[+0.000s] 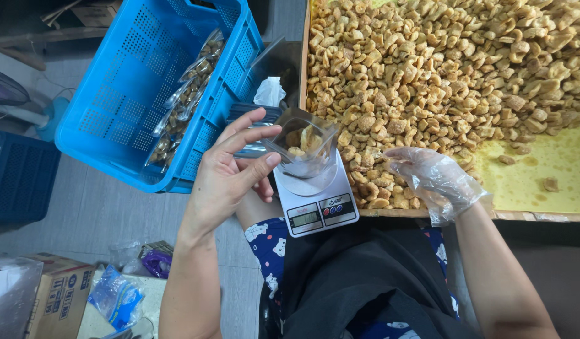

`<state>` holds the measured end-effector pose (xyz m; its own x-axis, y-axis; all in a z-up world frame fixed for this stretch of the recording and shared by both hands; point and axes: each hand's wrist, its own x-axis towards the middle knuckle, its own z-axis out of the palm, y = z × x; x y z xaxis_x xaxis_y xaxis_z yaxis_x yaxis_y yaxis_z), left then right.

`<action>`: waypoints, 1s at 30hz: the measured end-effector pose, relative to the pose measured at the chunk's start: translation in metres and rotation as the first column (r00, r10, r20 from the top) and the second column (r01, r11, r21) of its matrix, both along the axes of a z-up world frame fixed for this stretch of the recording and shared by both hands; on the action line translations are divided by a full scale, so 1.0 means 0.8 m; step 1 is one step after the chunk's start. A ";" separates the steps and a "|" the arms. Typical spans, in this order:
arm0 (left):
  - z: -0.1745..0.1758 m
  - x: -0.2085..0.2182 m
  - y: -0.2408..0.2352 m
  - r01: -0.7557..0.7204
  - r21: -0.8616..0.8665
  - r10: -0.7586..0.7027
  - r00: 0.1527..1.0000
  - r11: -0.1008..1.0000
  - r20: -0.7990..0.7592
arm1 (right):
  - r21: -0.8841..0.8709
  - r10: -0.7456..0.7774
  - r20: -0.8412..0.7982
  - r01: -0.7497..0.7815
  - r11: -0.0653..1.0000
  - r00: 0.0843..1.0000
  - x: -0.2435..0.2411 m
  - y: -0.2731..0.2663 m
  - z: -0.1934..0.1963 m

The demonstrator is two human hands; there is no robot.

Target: The person places pieces of fried food into a silver pouch by hand, weighs the pouch on a digital scale, and adjusts the contents by adding or removing pieces until a target weight is reached.

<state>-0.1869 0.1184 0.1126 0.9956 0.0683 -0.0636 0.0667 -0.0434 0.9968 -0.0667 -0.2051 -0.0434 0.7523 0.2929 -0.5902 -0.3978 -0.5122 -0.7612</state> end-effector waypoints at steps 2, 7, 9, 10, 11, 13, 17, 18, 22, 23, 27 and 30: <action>0.001 -0.003 -0.001 0.001 -0.019 -0.001 1.000 1.000 -0.001 | 0.100 -0.100 -0.162 0.117 0.988 0.982 0.000 0.003 -0.008; 0.007 -0.008 -0.007 0.023 -0.029 -0.023 1.000 0.999 0.011 | 0.193 0.022 0.022 -0.026 0.981 1.000 0.002 0.005 -0.019; 0.011 -0.011 -0.008 0.027 -0.018 -0.027 0.999 0.999 0.018 | 0.153 0.028 0.002 -0.028 0.988 1.000 0.002 0.005 -0.021; 0.013 -0.011 -0.008 0.019 -0.007 -0.019 0.999 1.000 0.031 | 0.150 0.018 -0.029 -0.014 0.989 0.999 0.003 0.004 -0.023; 0.015 -0.012 -0.008 0.010 0.004 -0.011 0.999 1.000 0.044 | 0.146 0.009 -0.059 -0.001 0.989 0.998 0.004 0.002 -0.025; 0.019 -0.011 -0.008 -0.010 0.039 0.008 0.999 0.999 0.051 | 0.110 -0.056 -0.128 0.070 0.991 0.990 0.009 -0.005 -0.032; 0.021 -0.011 -0.007 -0.029 0.087 0.025 0.998 0.996 0.049 | -0.224 0.157 0.198 -0.111 0.968 0.967 0.035 -0.022 -0.060; 0.021 -0.011 -0.006 -0.027 0.087 0.023 0.998 0.996 0.053 | -0.231 0.157 0.249 -0.099 0.968 0.956 0.043 -0.028 -0.067; 0.014 -0.014 -0.001 -0.025 0.074 0.021 0.998 0.997 0.054 | -0.323 0.235 0.345 -0.120 0.939 0.909 0.062 -0.050 -0.089; 0.011 -0.014 0.001 -0.025 0.075 0.021 0.998 0.997 0.060 | -0.361 0.272 0.343 -0.141 0.922 0.899 0.063 -0.053 -0.093; 0.001 -0.012 0.004 -0.036 0.044 0.033 0.998 0.998 0.050 | -0.462 0.459 0.125 -0.358 0.811 0.880 0.046 -0.031 -0.121; -0.006 -0.008 0.001 -0.027 0.028 0.026 0.999 0.999 0.036 | -0.648 0.751 0.263 -0.466 0.602 0.606 0.032 0.000 -0.147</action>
